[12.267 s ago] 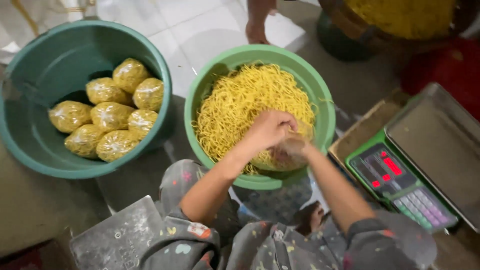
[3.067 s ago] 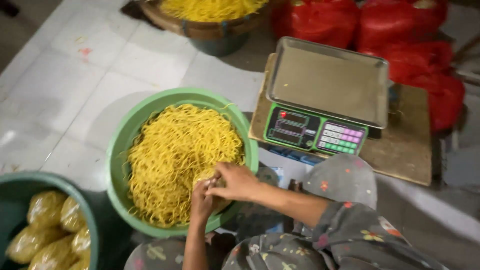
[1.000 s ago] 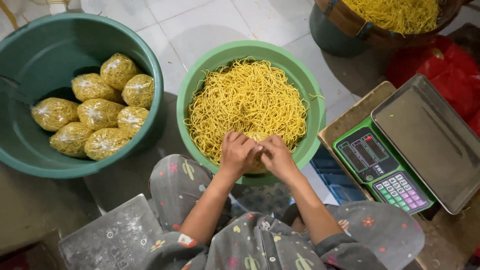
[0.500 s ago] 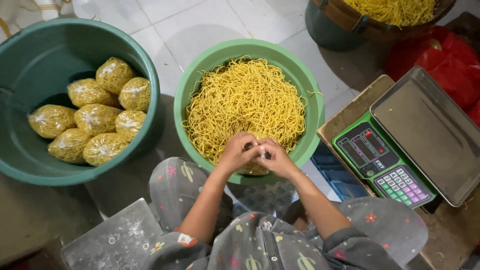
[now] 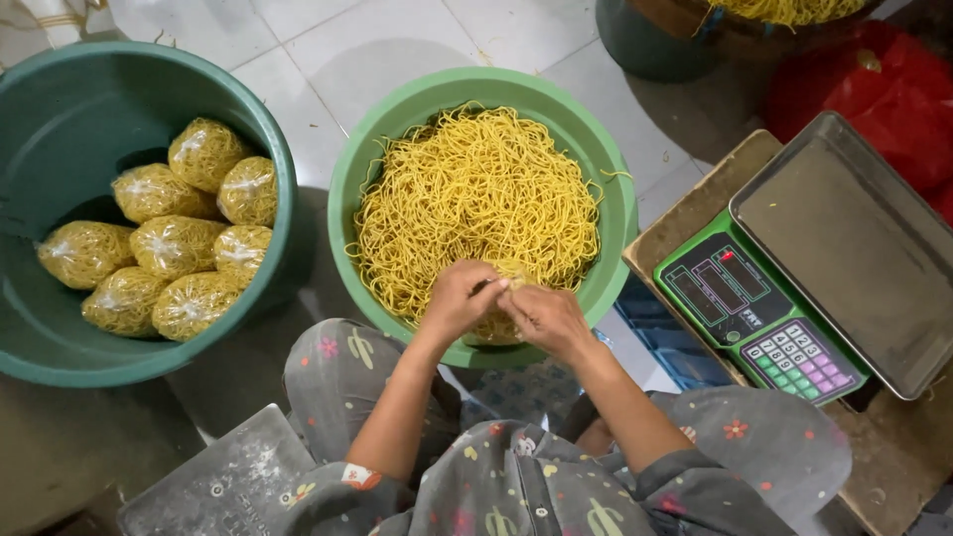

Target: The person is manually portioning dry noodles from a large bowl into individual plastic bags, weighing each bag on a digital scale, and then placing the finished bags into another container.

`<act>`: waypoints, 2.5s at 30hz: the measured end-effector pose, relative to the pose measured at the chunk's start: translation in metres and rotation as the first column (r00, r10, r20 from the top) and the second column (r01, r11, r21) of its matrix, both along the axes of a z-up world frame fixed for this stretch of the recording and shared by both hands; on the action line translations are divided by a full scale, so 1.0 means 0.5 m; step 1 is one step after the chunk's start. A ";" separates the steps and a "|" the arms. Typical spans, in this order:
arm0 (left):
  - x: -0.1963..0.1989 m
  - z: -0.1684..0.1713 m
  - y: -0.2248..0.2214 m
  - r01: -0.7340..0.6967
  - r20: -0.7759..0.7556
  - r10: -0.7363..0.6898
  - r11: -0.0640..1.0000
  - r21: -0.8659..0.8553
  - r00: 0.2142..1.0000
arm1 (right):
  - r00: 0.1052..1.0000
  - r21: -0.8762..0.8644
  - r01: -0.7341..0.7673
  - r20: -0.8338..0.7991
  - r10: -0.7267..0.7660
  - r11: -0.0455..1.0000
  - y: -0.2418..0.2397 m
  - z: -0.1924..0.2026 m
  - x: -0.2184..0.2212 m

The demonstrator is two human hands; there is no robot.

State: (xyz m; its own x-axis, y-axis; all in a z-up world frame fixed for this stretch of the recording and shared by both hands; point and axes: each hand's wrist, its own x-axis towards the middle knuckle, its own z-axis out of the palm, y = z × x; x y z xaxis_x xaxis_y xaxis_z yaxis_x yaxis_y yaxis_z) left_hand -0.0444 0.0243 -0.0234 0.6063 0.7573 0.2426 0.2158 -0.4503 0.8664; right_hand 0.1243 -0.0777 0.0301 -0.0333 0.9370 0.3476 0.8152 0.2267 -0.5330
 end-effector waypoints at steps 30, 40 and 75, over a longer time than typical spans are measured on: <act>-0.183 0.693 -0.103 0.523 0.234 -0.469 0.782 -0.339 0.852 | 0.440 0.030 -0.492 -0.854 0.278 0.870 -0.044 0.458 -0.082; -0.368 0.609 -0.163 0.389 -0.106 -0.414 0.900 -0.197 0.904 | 0.325 0.065 -0.778 -0.809 0.489 0.625 -0.049 0.404 -0.217; -0.133 0.246 -0.117 0.193 0.310 -0.068 0.899 -0.394 0.948 | 0.409 -0.181 -0.114 -0.905 -0.120 0.977 -0.147 0.127 -0.061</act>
State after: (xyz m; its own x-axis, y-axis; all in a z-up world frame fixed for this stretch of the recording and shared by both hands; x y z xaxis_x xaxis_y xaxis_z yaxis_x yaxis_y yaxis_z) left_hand -0.1111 -0.0341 0.0994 0.6600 0.7446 0.0998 -0.1007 -0.0440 0.9939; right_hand 0.0940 -0.1514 0.0933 0.1943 0.9809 -0.0059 -0.1755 0.0288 -0.9841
